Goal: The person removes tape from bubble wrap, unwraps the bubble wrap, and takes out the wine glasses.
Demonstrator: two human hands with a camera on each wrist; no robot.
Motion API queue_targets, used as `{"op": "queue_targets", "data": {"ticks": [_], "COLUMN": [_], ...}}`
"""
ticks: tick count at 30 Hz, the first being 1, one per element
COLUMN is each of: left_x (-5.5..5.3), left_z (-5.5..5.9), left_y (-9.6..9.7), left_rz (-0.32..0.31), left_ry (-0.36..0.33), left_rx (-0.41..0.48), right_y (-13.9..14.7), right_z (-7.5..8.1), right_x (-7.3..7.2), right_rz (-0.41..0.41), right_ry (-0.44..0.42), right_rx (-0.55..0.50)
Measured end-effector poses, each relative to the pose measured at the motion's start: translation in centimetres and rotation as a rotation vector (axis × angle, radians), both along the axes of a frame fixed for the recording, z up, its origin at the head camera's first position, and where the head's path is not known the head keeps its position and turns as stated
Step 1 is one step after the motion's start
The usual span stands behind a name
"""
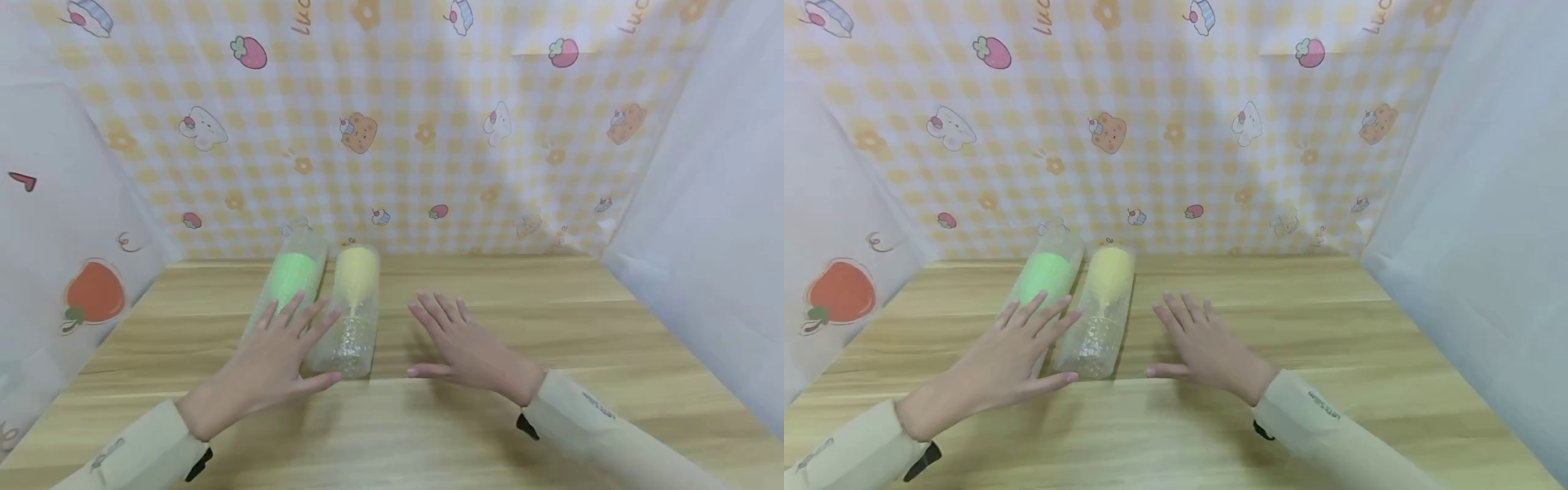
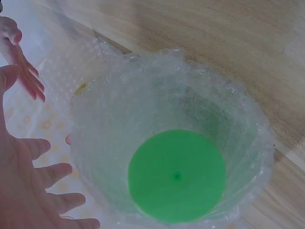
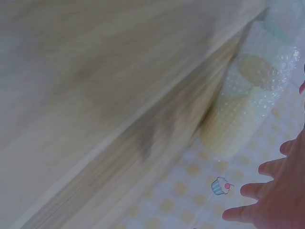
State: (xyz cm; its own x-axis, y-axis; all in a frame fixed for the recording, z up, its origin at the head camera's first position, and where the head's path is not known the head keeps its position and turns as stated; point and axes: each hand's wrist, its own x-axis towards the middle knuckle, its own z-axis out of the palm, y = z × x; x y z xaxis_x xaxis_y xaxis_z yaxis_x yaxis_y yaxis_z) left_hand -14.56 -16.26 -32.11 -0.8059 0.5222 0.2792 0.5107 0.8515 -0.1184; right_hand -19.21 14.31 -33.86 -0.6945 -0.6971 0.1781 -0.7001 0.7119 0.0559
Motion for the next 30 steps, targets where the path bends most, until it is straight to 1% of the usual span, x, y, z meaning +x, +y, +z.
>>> {"op": "queue_targets", "data": {"ticks": [4,6,9,12,15,17,18,21,23,26,30], "left_x": [0.0,0.1,0.2,0.2,0.1,0.0,0.0,-0.1,-0.1,-0.1,-0.2], "left_z": [0.0,0.0,0.1,0.1,0.1,0.0,0.0,0.0,0.0,0.0,0.0], "left_y": [0.2,0.2,0.2,0.2,0.1,0.1,0.1,0.1,0.1,0.1,0.2], "left_rz": [0.006,0.006,0.006,0.006,0.001,-0.004,-0.007,-0.007,-0.003,0.0,-0.017], "left_ry": [-0.019,-0.02,-0.01,0.004,0.021,0.033,0.038,0.04,0.037,0.033,0.044], "left_rx": [0.004,0.005,0.008,0.018,0.022,0.021,0.022,0.03,0.039,0.055,0.082], "right_y": [-1.6,-2.4,-3.8,-5.2,-6.5,-7.4,-7.9,-9.2,-9.9,-10.8,-11.6], "right_z": [0.2,0.3,0.5,0.8,1.0,1.1,1.1,1.0,0.8,0.7,0.7], "right_x": [-0.6,-1.0,-1.5,-2.2,-2.9,-3.2,-3.4,-3.7,-3.9,-4.1,-4.2], "right_rz": [-0.023,-0.02,-0.011,0.013,0.01,-0.02,-0.041,-0.102,-0.135,-0.163,-0.212], "right_ry": [-0.045,-0.061,-0.078,-0.077,-0.112,-0.165,-0.205,-0.316,-0.368,-0.407,-0.46], "right_rx": [0.006,-0.013,-0.049,-0.098,-0.124,-0.139,-0.155,-0.224,-0.273,-0.33,-0.401]}}
